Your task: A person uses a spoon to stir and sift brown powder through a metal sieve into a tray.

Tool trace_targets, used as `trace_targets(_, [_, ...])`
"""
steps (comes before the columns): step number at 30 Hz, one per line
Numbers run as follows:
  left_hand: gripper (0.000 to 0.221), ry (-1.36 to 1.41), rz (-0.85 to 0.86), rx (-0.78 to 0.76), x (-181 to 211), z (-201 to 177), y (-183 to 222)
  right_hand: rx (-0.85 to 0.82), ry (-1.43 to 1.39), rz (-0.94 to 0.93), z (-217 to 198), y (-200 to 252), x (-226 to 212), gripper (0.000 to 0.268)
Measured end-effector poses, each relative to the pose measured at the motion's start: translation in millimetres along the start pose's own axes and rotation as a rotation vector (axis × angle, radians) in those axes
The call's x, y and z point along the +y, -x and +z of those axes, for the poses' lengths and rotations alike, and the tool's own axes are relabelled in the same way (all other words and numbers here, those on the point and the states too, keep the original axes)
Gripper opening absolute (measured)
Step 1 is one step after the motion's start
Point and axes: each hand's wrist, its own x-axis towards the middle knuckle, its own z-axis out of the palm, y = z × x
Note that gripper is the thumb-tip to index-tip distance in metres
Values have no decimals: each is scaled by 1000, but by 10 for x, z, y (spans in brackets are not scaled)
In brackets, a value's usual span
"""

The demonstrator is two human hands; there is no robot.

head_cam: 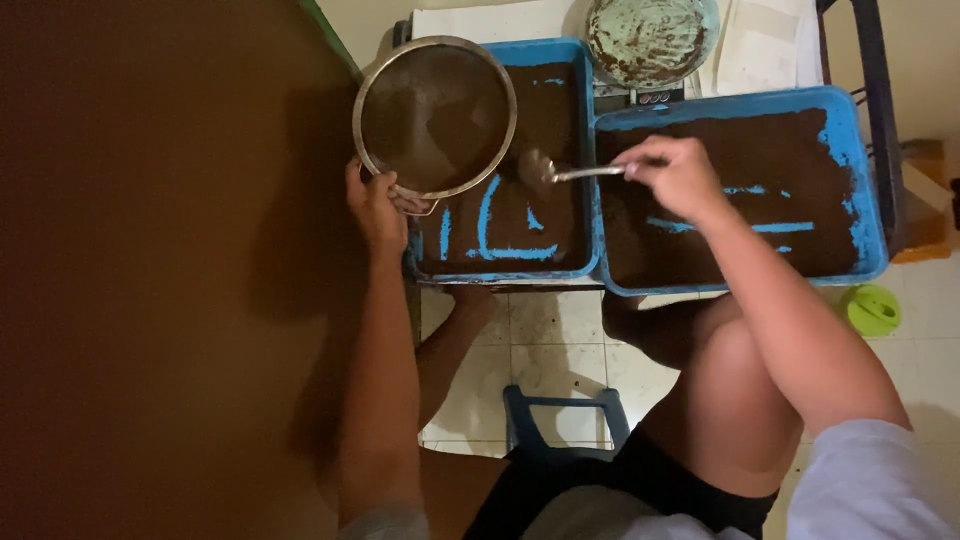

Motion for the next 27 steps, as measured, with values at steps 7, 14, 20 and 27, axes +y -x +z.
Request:
trace_targets(7, [59, -74, 33, 26, 92, 29, -4, -25, 222, -234, -5, 58, -376, 14])
trace_targets(14, [56, -54, 49, 4, -83, -118, -166, -186, 396, -454, -79, 132, -695, 17])
trace_targets(20, [50, -105, 73, -23, 140, 61, 34, 116, 688, -511, 15, -108, -218, 20])
trace_targets(27, [50, -114, 58, -9, 220, 129, 104, 273, 403, -310, -15, -224, 76, 13])
